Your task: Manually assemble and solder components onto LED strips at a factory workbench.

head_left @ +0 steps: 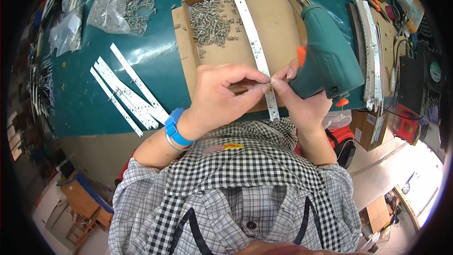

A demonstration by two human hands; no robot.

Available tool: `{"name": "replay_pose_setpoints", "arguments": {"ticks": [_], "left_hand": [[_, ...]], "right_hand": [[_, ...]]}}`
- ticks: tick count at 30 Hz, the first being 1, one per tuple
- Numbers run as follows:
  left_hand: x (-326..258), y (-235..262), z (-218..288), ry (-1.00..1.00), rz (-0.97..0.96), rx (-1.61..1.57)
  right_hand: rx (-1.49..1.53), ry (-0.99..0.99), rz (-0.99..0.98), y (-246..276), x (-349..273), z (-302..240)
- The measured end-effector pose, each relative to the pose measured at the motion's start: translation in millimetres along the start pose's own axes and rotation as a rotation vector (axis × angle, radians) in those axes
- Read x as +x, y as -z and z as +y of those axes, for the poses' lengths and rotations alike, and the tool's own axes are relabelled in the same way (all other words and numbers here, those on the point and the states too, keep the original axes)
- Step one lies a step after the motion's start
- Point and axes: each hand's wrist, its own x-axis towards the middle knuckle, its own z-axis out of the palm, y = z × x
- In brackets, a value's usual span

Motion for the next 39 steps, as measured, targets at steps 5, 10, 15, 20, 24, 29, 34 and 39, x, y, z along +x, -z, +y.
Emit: {"name": "replay_pose_setpoints", "arguments": {"ticks": [5,10,15,20,24,29,34,39], "left_hand": [[19,18,-7,0.089,-0.068,0.205],[43,30,-34,0.118,0.005,0.303],[47,25,-41,0.12,0.002,0.326],[47,24,-45,0.134,0.035,0.29],[46,24,-47,0.104,0.043,0.32],[45,21,-41,0.069,0.064,0.423],[44,21,-44,-0.032,0.065,0.527],[46,24,-39,-0.005,0.048,0.519]], "right_hand": [[0.038,-0.016,0.092,-1,5,5],[-0.027,-0.043,0.07,15,5,15],[-0.05,0.009,0.053,16,3,22],[-0.028,-0.015,0.039,18,4,20],[-0.018,0.007,0.045,18,4,21],[-0.019,-0.06,0.073,17,4,17],[0.031,-0.061,0.095,16,4,14],[0.085,-0.223,0.146,18,-4,1]]}}
